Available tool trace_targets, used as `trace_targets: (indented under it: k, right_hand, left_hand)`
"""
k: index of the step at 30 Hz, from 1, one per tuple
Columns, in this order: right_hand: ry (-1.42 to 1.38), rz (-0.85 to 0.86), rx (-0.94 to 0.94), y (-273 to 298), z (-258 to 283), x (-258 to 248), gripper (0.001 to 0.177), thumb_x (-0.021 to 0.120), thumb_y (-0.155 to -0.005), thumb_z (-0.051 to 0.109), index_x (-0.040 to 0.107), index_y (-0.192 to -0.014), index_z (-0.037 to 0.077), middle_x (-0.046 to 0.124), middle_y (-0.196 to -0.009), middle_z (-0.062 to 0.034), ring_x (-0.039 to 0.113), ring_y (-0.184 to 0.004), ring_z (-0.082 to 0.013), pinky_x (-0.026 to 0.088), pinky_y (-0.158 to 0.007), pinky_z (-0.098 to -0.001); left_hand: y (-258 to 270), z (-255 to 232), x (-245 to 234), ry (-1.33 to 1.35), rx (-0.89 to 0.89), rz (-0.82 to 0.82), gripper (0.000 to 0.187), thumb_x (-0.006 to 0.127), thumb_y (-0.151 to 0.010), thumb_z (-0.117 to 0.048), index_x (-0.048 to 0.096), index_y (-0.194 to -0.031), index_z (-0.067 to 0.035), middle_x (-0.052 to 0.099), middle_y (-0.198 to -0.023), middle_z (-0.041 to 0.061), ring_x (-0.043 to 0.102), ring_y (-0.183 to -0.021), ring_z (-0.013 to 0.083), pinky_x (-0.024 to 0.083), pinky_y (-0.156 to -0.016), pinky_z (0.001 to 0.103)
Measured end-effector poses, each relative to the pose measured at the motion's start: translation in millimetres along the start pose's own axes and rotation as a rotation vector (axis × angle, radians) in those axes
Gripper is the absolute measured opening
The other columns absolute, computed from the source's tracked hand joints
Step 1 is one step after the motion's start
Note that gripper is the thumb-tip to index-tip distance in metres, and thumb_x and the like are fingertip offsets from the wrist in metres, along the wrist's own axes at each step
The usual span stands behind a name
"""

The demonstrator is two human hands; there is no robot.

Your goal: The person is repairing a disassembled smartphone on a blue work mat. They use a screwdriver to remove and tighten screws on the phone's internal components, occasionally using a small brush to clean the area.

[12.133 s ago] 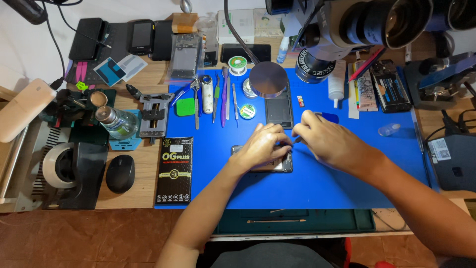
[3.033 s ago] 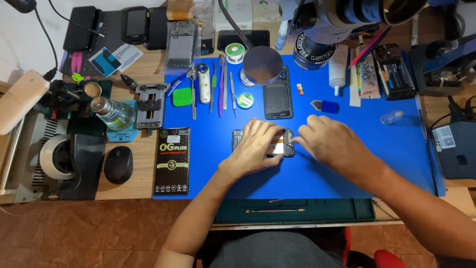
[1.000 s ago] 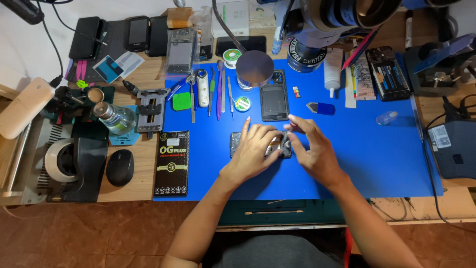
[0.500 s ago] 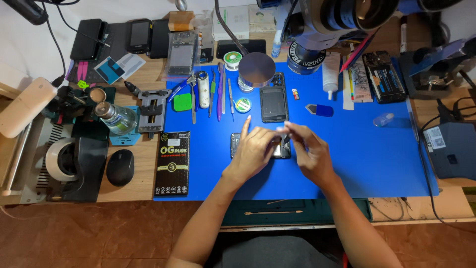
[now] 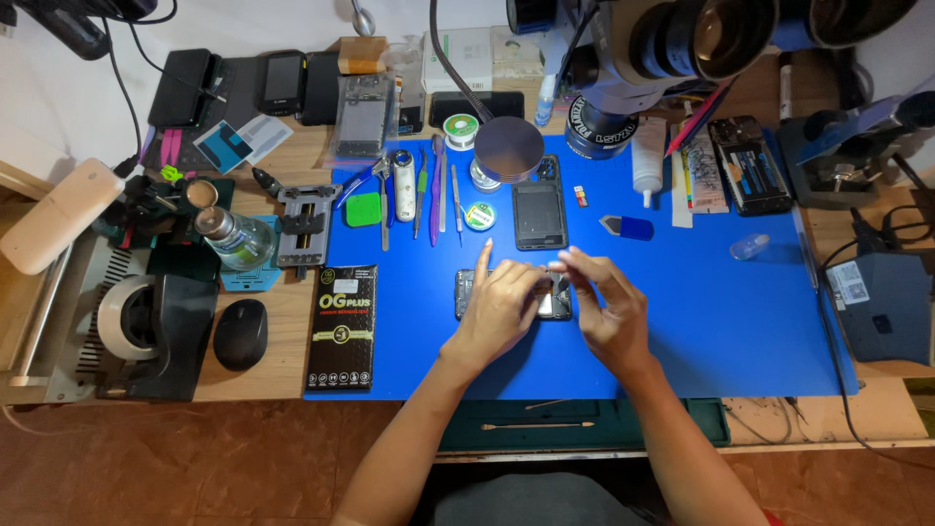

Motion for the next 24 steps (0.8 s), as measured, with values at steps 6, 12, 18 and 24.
trace_targets:
  k: [6,12,18,24]
  right_hand:
    - [0.075,0.201,0.089,5.0,-36.6,-3.3,0.067,0.078,-0.094,0.011,0.047,-0.153,0.016,0.071,-0.110,-0.0177,0.075,-0.100,-0.0370,0.064,-0.089,-0.0510]
    - [-0.295,0.039,0.237,-3.6,-37.2,-13.4,0.073,0.055,-0.103,-0.007,0.012,-0.161,0.004,0.066,-0.116,-0.0301,0.075,-0.101,-0.0446,0.067,-0.087,-0.0469]
    - [-0.211,0.058,0.189,9.4,-46.2,-20.8,0.067,0.059,-0.101,-0.007,0.023,-0.157,-0.001,0.067,-0.111,-0.0284,0.077,-0.094,-0.0421,0.068,-0.081,-0.0452]
    - [-0.186,0.078,0.175,14.7,-44.2,-19.2,0.066,0.060,-0.100,-0.006,0.026,-0.156,0.000,0.069,-0.112,-0.0264,0.078,-0.096,-0.0393,0.067,-0.083,-0.0440]
  left_hand:
    - [-3.0,3.8,0.9,0.032,-0.016,-0.001,0.032,0.077,-0.082,-0.007,0.074,-0.112,-0.017,0.076,-0.109,0.002,0.070,-0.108,0.0212,0.022,-0.126,0.065]
    - [-7.6,-2.5,-6.5,0.087,-0.058,0.012,0.026,0.074,-0.086,-0.007,0.076,-0.110,-0.017,0.077,-0.110,0.002,0.070,-0.108,0.0215,0.021,-0.127,0.065]
    - [-5.6,-2.6,-4.8,0.118,-0.044,-0.032,0.018,0.074,-0.091,-0.013,0.075,-0.108,-0.017,0.077,-0.111,0.002,0.070,-0.109,0.0220,0.024,-0.126,0.063]
    - [-6.8,-3.1,-5.9,0.110,-0.043,-0.037,0.017,0.073,-0.091,-0.011,0.076,-0.107,-0.016,0.078,-0.110,0.003,0.070,-0.107,0.0220,0.024,-0.125,0.064]
Point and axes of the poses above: each hand's wrist, its own y-axis away from the middle knuckle, its own x-axis out of the palm, z = x × y, the point moved 3 cm from there along -y, towards the middle knuckle
